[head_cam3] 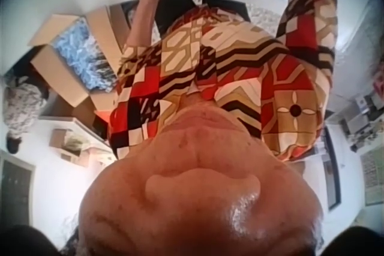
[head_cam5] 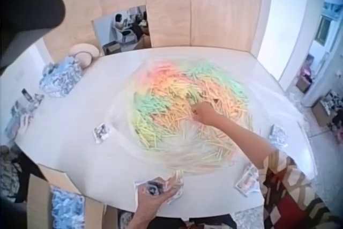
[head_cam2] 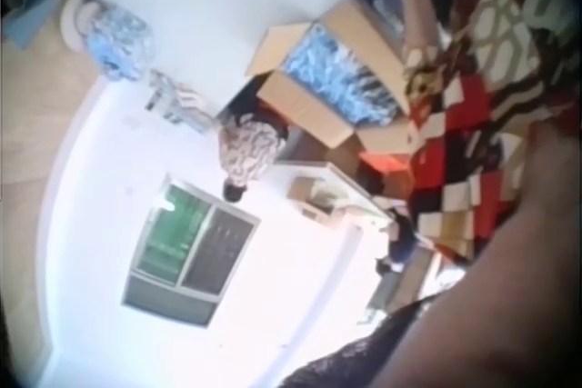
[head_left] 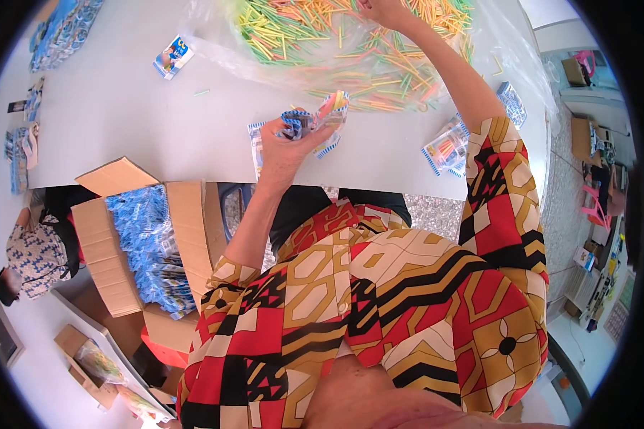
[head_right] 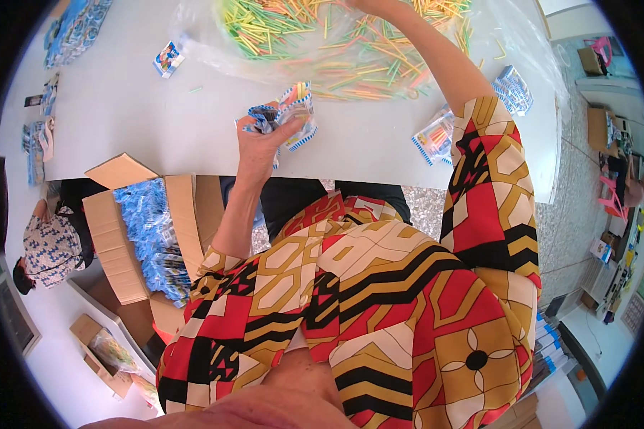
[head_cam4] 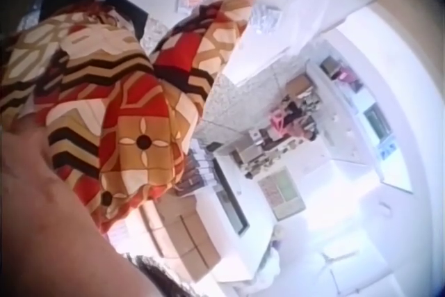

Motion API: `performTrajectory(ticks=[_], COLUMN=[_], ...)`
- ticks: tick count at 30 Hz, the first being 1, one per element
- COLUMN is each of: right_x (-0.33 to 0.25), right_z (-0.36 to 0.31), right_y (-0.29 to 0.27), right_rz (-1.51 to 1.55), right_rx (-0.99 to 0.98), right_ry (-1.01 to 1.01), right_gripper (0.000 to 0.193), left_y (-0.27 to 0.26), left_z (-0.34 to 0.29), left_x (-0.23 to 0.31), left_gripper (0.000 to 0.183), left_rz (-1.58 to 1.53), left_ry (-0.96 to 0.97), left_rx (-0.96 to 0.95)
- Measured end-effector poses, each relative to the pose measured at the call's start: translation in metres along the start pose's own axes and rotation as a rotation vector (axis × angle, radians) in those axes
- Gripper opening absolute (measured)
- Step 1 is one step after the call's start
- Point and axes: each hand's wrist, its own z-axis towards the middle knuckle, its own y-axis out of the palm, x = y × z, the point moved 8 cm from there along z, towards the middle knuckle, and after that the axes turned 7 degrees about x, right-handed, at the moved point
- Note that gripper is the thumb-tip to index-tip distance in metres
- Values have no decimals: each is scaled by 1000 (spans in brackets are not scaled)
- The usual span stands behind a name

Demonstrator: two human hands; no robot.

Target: The person is sorting and putting colorful plastic sticks into small transparent plastic bags at a factory workbench.

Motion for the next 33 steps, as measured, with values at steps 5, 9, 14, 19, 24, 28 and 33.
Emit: performTrajectory(ticks=[5, 9, 14, 19, 24, 28, 33], right_x=[-4, 29, -7, -1, -114, -167, -186], right_z=[1, -7, -7, -22, -44, -66, -88], right_y=[33, 52, 52, -3, -119, -142, -140], right_rz=[40, -125, -85, 9, 1062, 1366, 1424], right_rx=[-148, -91, -103, -47, -23, -124, -186], right_ry=[35, -5, 21, 28, 273, 328, 333], right_gripper=[19, 18, 14, 9, 6, 6, 8], left_y=[-4, 4, -9, 3, 0, -2, 6], left_z=[1, 4, -3, 1, 1, 1, 0], left_x=[-6, -1, 7, 7, 14, 11, 9], left_gripper=[22, 22, 20, 14, 14, 13, 13], left_rz=[27, 68, 69, 48, 52, 10, -69], left_ry=[10, 32, -1, 55, 131, 119, 93], left_rx=[-23, -15, 51, 18, 28, 34, 10])
